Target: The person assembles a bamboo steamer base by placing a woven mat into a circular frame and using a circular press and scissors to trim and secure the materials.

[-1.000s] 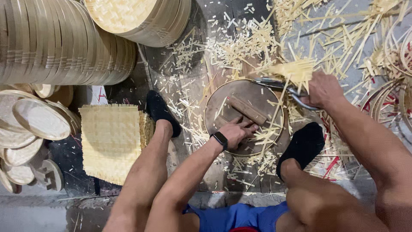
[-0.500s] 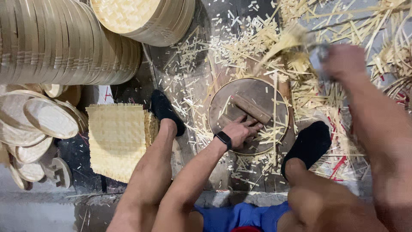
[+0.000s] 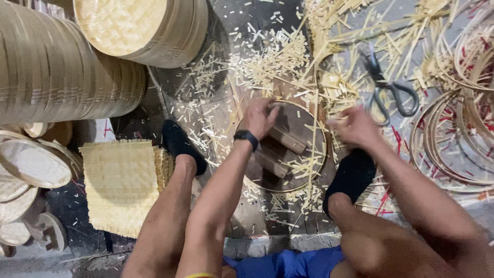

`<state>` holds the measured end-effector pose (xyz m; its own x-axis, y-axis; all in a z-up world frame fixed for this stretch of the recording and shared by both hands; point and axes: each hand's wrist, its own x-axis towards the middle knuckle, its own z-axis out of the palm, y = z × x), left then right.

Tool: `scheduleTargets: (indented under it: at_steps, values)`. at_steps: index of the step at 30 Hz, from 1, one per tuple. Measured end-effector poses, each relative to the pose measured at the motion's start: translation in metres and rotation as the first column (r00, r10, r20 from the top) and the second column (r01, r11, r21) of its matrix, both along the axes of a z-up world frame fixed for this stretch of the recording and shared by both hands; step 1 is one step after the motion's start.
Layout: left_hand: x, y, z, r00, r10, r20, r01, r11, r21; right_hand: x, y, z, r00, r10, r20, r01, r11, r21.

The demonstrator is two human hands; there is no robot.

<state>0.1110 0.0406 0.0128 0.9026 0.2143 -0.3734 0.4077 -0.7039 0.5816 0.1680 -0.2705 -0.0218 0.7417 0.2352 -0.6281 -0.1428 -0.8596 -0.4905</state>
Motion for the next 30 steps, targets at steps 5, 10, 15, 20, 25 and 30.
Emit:
scheduleTargets:
  at_steps: [5, 10, 15, 20, 25, 30]
  values:
    - [0.023, 0.0, -0.033, 0.957, -0.256, 0.135, 0.236, 0.96, 0.148, 0.001, 0.035, -0.002, 0.991, 0.092, -0.093, -0.085, 0.993, 0.077]
    - [0.045, -0.006, -0.027, 0.979, -0.182, -0.09, 0.189, 0.978, 0.089, 0.068, -0.01, 0.014, 0.775, -0.593, 0.221, 0.454, 0.764, 0.458]
    - [0.062, -0.015, -0.034, 0.959, -0.204, -0.198, 0.145, 0.95, -0.275, 0.026, 0.002, 0.017, 0.911, -0.252, -0.326, 0.32, 0.932, 0.171]
    - [0.057, -0.029, -0.048, 0.98, -0.136, -0.143, 0.068, 0.913, -0.402, -0.032, 0.012, -0.007, 0.911, -0.226, -0.345, 0.342, 0.881, 0.327]
    - [0.052, -0.033, -0.052, 0.985, -0.172, 0.022, 0.173, 0.962, -0.213, -0.028, 0.011, -0.018, 0.869, -0.295, -0.397, 0.428, 0.852, 0.302]
    - [0.049, -0.038, -0.059, 0.981, -0.105, 0.161, 0.142, 0.961, -0.239, -0.032, 0.017, -0.015, 0.911, -0.31, -0.273, 0.366, 0.912, 0.185]
